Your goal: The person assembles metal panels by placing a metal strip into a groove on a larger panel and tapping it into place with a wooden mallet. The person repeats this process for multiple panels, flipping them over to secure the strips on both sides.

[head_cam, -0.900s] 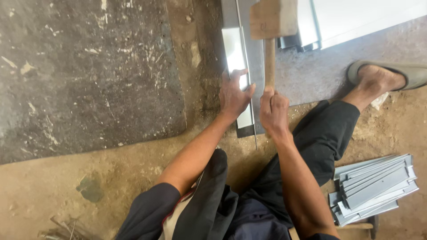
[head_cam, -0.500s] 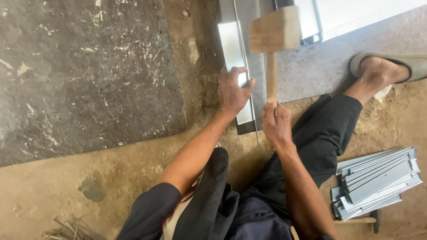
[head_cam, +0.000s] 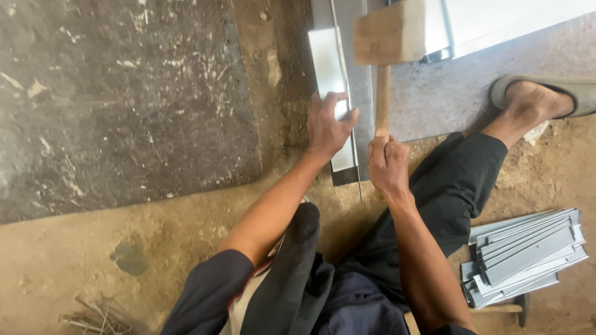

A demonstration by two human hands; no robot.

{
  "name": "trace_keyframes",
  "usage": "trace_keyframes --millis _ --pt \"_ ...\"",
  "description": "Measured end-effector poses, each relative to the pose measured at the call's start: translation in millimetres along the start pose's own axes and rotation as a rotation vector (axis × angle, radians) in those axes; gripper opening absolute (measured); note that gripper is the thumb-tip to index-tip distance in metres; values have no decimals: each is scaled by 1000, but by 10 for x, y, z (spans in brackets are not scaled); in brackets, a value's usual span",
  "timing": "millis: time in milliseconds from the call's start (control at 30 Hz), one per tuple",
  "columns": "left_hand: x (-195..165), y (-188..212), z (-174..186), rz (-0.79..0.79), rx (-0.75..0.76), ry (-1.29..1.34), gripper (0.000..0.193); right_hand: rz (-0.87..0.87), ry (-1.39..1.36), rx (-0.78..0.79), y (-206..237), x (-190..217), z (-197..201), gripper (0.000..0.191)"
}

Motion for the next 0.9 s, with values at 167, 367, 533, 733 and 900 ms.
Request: trace_keyframes --millis 167,367,533,733,900 --pt "51 252 -58 47 22 0 46 12 124 25 7 -209 -54 48" --pt "148 498 -134 81 42 0 46 -53 30 63 172 -345 -27 51" --pt "197 968 -158 -33 -49 242 42 -253 -395 38 669 -434 107 54" --pt "227 1278 -240 -53 -73 251 37 -315 -178 63 962 -675 228 56" --pt "221 1511 -231 -82 -86 319 35 103 183 17 1151 -585 264 47"
Point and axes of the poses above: each hand's wrist, its own y-axis away from the middle knuckle, its own z-axis out of the back of the hand, x = y × z, the point moved 5 cm from there along -y, towards the middle knuckle, and after that the axes turned 4 degrees about -x, right-handed, at the moved point
